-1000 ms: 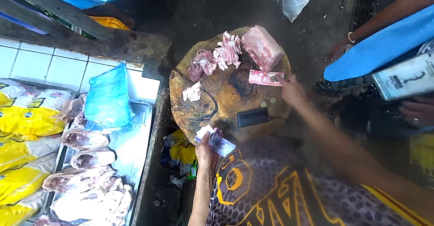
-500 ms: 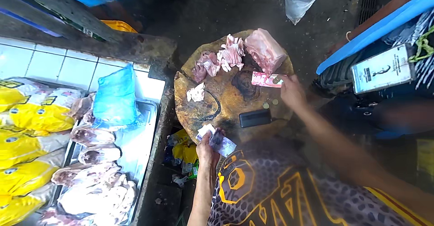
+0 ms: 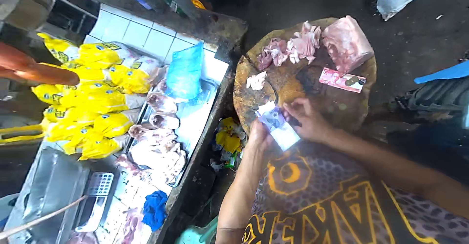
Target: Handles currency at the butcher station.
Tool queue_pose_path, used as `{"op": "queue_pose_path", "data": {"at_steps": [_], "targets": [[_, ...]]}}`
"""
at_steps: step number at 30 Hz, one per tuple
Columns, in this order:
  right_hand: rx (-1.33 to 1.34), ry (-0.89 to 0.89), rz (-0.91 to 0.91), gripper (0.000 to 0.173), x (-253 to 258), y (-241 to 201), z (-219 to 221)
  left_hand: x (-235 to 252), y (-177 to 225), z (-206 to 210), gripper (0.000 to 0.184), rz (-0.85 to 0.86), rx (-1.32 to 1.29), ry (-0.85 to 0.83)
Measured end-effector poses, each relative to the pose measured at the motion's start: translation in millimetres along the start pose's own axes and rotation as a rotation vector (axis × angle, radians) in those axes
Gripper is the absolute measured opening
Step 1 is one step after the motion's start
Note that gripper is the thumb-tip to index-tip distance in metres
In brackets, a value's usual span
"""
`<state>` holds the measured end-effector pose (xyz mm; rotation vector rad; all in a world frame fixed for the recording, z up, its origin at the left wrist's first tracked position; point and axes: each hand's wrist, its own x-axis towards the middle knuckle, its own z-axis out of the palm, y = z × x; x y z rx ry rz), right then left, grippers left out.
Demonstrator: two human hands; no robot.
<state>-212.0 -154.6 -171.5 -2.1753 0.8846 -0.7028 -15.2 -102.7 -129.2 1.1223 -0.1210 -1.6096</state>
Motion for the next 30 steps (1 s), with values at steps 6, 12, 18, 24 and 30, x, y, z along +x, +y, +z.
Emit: {"op": "queue_pose_path", "data": {"at_steps": [6,12,18,24,30], "targets": [[0.291,0.084,0.044,0.052,4.4,-1.6,7.0,-5.5,-6.6,-2.0,0.031,0.062,0.145,0.05],[0.431,0.067,0.138,0.044,7.3,-8.3,12.2,-4.3,-13.1,4.4,0.023,0.128,0.215,-0.011],[0.449,-0.001,0.233,0.029,13.8,-3.7,10.3,-2.8,-17.2,-0.8,0.03,0.161,0.362,-0.032],[0.494,0.003,0.385,0.059,16.1,-13.5,7.9,-2.0,-18.3,-4.4,0.058,0.224,0.504,-0.15],[0.229,-0.097,0.223,0.04,20.4,-2.3,2.1,-3.4,-20.4,-15.2,0.064,0.114,0.491,-0.331]]}}
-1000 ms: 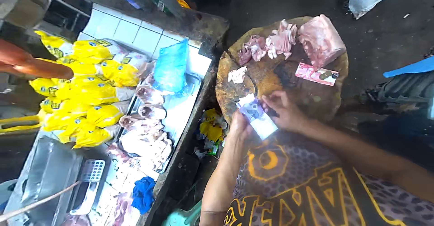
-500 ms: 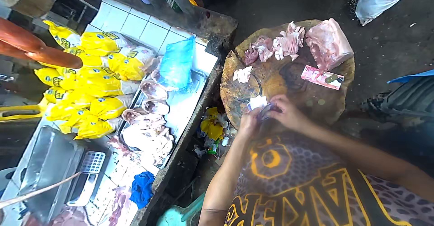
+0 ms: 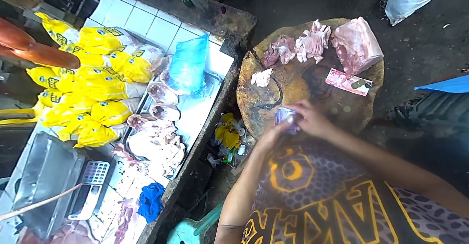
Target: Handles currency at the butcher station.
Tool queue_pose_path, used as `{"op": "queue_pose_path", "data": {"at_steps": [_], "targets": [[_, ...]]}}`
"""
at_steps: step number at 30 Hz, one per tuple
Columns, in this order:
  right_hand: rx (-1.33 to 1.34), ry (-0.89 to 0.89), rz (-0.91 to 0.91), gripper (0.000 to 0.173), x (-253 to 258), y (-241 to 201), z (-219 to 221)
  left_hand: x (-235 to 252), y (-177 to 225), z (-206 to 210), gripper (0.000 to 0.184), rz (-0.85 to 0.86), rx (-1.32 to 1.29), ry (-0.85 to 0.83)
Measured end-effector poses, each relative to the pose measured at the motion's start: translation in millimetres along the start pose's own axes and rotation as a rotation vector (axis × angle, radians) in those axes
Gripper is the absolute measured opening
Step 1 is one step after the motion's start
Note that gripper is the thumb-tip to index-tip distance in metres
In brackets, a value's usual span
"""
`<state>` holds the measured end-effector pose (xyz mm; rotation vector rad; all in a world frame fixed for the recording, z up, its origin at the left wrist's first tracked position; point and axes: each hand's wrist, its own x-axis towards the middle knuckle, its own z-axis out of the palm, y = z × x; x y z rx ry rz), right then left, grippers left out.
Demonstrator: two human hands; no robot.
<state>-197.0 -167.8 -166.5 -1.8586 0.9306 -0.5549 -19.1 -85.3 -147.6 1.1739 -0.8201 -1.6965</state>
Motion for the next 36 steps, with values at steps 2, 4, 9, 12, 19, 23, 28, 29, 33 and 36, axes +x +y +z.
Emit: {"op": "queue_pose_path", "data": {"at_steps": [2,4,9,12,19,23,28,29,33,36], "targets": [[-0.03,-0.055,-0.018,0.031,0.8,3.6,-0.4,-2.3,4.7,3.5,0.041,-0.102,-0.055,-0.019],[-0.003,-0.079,-0.011,0.03,1.0,3.8,-0.4,-2.8,1.9,5.1,0.034,-0.167,-0.068,0.029],[0.191,0.008,0.368,0.045,5.9,-4.9,-4.0,-2.3,2.2,7.2,0.041,-0.189,-0.115,0.257],[0.338,-0.152,0.496,0.047,0.5,-12.4,-11.5,4.1,-2.4,-4.5,0.047,-0.075,-0.178,0.254],[0.118,-0.461,0.359,0.037,5.3,-14.7,-4.9,-2.7,1.3,-16.9,0.028,-0.06,0.057,0.231],[-0.196,-0.56,0.184,0.036,14.8,-16.0,-9.8,-12.3,17.0,-41.8,0.019,-0.142,0.258,0.09],[-0.366,-0.68,-0.035,0.025,23.7,-38.0,1.8,-22.0,32.7,-42.5,0.054,-0.254,0.459,-0.115],[-0.339,-0.659,-0.003,0.026,25.2,-38.6,6.4,-24.6,33.9,-42.0,0.047,-0.25,0.497,-0.11],[-0.189,-0.514,0.211,0.035,25.8,-30.8,5.6,-49.0,24.7,-68.7,0.045,-0.138,0.791,0.014],[-0.149,-0.445,0.372,0.036,18.0,-15.4,-13.0,-91.7,-6.3,-104.4,0.042,-0.328,1.107,0.128]]}}
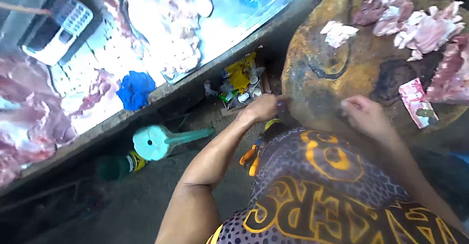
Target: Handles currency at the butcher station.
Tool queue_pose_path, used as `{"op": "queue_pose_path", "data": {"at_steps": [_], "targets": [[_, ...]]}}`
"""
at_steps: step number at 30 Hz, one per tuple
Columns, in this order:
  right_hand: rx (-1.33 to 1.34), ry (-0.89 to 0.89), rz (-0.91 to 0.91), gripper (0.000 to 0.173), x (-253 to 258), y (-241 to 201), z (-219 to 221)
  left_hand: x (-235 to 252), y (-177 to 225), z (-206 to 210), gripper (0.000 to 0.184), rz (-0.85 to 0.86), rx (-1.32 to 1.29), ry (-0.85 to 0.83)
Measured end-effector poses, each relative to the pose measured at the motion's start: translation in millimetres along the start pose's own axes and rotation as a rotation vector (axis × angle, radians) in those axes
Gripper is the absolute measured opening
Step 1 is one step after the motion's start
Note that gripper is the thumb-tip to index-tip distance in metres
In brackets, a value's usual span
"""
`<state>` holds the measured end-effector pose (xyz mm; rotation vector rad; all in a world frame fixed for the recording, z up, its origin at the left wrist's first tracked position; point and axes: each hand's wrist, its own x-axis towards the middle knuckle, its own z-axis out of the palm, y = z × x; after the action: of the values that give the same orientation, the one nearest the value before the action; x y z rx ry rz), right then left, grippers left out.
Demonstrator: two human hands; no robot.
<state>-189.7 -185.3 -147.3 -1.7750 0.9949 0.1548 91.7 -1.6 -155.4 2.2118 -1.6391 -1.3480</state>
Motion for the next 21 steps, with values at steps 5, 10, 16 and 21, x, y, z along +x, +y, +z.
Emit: {"op": "queue_pose_path", "data": {"at_steps": [5,10,16,21], "targets": [[0.057,0.064,0.156,0.034,-2.4,21.4,-10.5,-34.2,-52.6,77.9,0.022,-0.312,0.263,-0.462],[0.047,0.098,0.192,0.033,3.8,10.6,-20.4,-19.1,-56.0,136.6,0.019,-0.155,0.248,-0.482],[0.097,0.136,0.195,0.037,4.9,11.5,-23.1,-35.8,-38.2,152.2,0.034,-0.411,0.078,-0.182],[0.126,0.187,0.127,0.032,0.5,35.5,-6.2,-47.2,-17.2,158.0,0.039,-0.314,0.142,0.292]]}}
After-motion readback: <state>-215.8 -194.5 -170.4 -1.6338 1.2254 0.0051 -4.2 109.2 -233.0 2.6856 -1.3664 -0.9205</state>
